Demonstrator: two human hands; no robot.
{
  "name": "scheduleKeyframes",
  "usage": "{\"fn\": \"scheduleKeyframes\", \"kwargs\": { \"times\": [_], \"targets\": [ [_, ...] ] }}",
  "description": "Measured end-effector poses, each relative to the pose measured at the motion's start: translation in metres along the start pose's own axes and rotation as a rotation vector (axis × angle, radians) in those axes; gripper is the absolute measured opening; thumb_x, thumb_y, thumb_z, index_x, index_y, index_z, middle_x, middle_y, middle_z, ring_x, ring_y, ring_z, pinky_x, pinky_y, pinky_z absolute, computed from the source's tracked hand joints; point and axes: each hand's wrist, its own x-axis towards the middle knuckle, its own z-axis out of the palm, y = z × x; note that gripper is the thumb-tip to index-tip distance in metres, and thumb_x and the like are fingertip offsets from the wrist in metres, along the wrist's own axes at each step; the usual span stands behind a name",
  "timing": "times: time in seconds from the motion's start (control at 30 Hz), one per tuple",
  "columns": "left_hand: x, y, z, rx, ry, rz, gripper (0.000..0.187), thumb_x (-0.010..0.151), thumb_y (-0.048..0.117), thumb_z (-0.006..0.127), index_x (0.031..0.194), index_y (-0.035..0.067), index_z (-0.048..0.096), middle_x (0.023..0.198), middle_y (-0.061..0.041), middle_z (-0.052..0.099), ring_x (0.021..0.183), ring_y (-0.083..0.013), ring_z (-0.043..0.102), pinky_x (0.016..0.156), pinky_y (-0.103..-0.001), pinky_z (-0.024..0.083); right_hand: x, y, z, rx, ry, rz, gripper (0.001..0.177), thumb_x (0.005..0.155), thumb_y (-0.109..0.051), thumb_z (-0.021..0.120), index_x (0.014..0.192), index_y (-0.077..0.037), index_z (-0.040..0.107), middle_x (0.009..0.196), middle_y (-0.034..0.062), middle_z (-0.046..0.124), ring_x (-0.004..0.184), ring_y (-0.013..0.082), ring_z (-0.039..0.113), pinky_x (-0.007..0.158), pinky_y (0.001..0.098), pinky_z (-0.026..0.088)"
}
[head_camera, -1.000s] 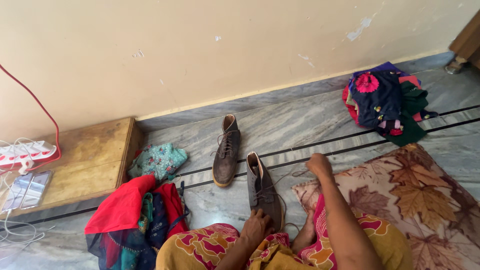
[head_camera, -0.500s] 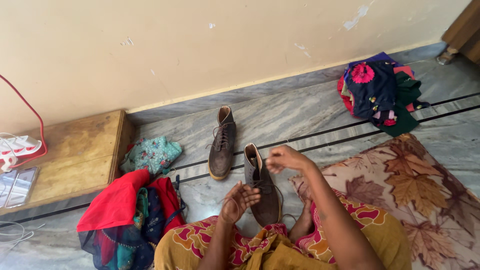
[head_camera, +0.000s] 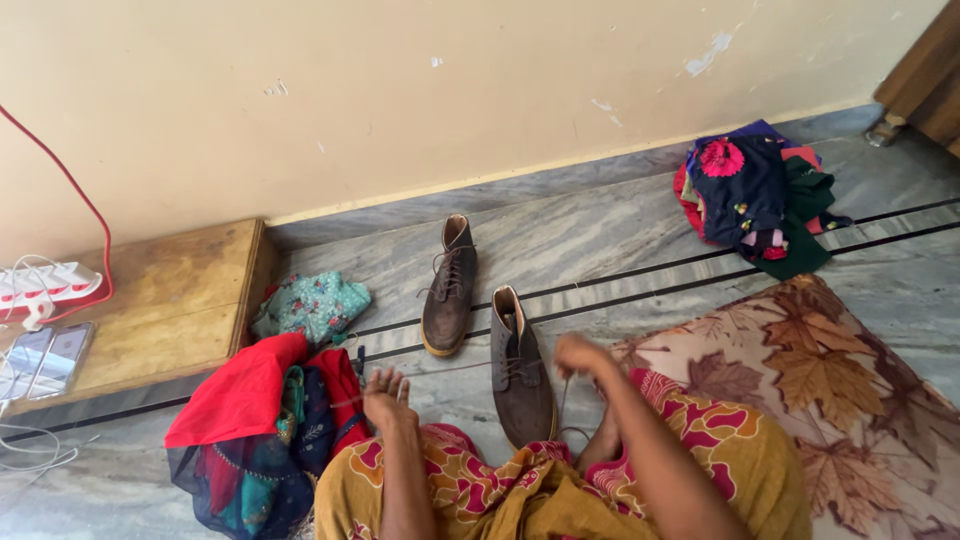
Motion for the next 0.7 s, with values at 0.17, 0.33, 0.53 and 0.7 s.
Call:
{"fn": "scheduleKeyframes", "kwargs": {
  "times": [0.17,0.33,0.53,0.7],
  "targets": [
    [0.001,0.001,0.004,0.072,0.204,0.293,0.035,0.104,0.035,0.051,0.123,0.006,0.054,0.119,-0.006,0.059,0.104,-0.0184,0.057,0.09,-0.037,0.046,-0.096,-0.042,-0.089,0.646,0.029,-0.403,0.023,0.09,-0.015,0.068,0.112,-0.008,0.066,0.071,0.0077,0.07,0.068,0.018,0.072,0.068,0.0319,0.061],
    [-0.006,0.003,0.001,0.198,0.275,0.457,0.039,0.107,0.036,0.054,0.12,0.0,0.056,0.11,-0.01,0.054,0.097,-0.0216,0.052,0.087,-0.039,0.046,-0.204,-0.049,-0.13,0.941,0.014,-0.875,0.024,0.097,-0.013,0.07,0.108,0.008,0.07,0.095,0.02,0.075,0.089,0.0303,0.075,0.085,0.0458,0.063],
    [-0.013,0.002,-0.006,0.602,0.379,0.647,0.041,0.105,0.034,0.059,0.118,-0.005,0.059,0.116,-0.017,0.049,0.1,-0.0259,0.055,0.089,-0.042,0.047,-0.239,-0.017,-0.146,1.21,0.257,-1.032,0.031,0.094,0.002,0.072,0.124,0.007,0.068,0.111,0.0257,0.072,0.107,0.0415,0.071,0.098,0.0525,0.057],
    [-0.036,-0.001,0.011,0.916,0.017,0.246,0.038,0.099,0.039,0.064,0.105,0.001,0.067,0.094,-0.022,0.069,0.083,-0.0344,0.064,0.08,-0.046,0.053,-0.252,0.008,-0.152,1.263,0.51,-1.201,0.017,0.105,-0.004,0.074,0.113,0.008,0.066,0.097,0.0198,0.07,0.093,0.0315,0.07,0.09,0.0457,0.058]
  ]
}}
